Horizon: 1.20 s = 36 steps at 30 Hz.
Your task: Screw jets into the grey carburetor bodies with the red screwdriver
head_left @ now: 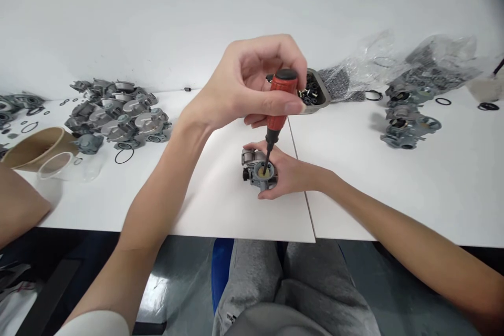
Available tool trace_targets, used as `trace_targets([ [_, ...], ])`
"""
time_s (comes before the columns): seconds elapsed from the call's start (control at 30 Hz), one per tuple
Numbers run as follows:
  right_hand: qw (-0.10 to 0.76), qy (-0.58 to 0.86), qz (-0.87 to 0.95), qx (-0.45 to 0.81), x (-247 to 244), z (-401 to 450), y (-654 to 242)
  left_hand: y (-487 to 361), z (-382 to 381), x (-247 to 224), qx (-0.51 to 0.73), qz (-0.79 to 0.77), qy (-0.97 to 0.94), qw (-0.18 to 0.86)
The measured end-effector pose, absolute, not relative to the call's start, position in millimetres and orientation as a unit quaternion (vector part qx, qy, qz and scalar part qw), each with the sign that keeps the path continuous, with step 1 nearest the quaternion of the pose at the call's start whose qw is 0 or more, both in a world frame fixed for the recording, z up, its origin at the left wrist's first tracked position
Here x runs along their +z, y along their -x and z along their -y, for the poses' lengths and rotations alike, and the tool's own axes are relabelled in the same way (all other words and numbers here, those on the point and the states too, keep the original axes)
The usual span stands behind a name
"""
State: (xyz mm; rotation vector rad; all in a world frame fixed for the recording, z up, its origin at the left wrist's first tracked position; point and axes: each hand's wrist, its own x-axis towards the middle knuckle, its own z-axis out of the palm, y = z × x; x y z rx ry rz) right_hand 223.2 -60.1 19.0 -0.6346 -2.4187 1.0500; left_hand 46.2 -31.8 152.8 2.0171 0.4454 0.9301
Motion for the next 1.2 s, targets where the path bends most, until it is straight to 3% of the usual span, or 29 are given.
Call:
trace_targets([
  [0.23, 0.213, 0.234, 0.873, 0.371, 17, 60, -224, -36, 28, 143, 0.353, -0.303, -0.754, 0.464],
  [0.4, 0.205, 0.235, 0.877, 0.365, 16, 60, -224, -27, 32, 146, 0.248, -0.324, -0.758, 0.510],
  [0.53, 0.209, 0.234, 0.865, 0.391, 23, 62, -225, -22, 31, 154, 0.362, -0.375, -0.712, 0.470],
  [0.67, 0.186, 0.246, 0.853, 0.421, 28, 64, -226, -11, 26, 158, 0.522, -0.321, -0.664, 0.428],
  [0.83, 0.187, 0.249, 0.857, 0.411, 27, 65, -227, -4, 18, 103, 0.585, -0.313, -0.593, 0.455],
  [1.07, 0.137, 0.267, 0.840, 0.451, 36, 67, -230, -4, 2, 22, 0.537, -0.341, -0.539, 0.552],
  [1.2, 0.145, 0.237, 0.833, 0.478, 43, 68, -232, -7, -6, 3, 0.507, -0.416, -0.595, 0.465],
])
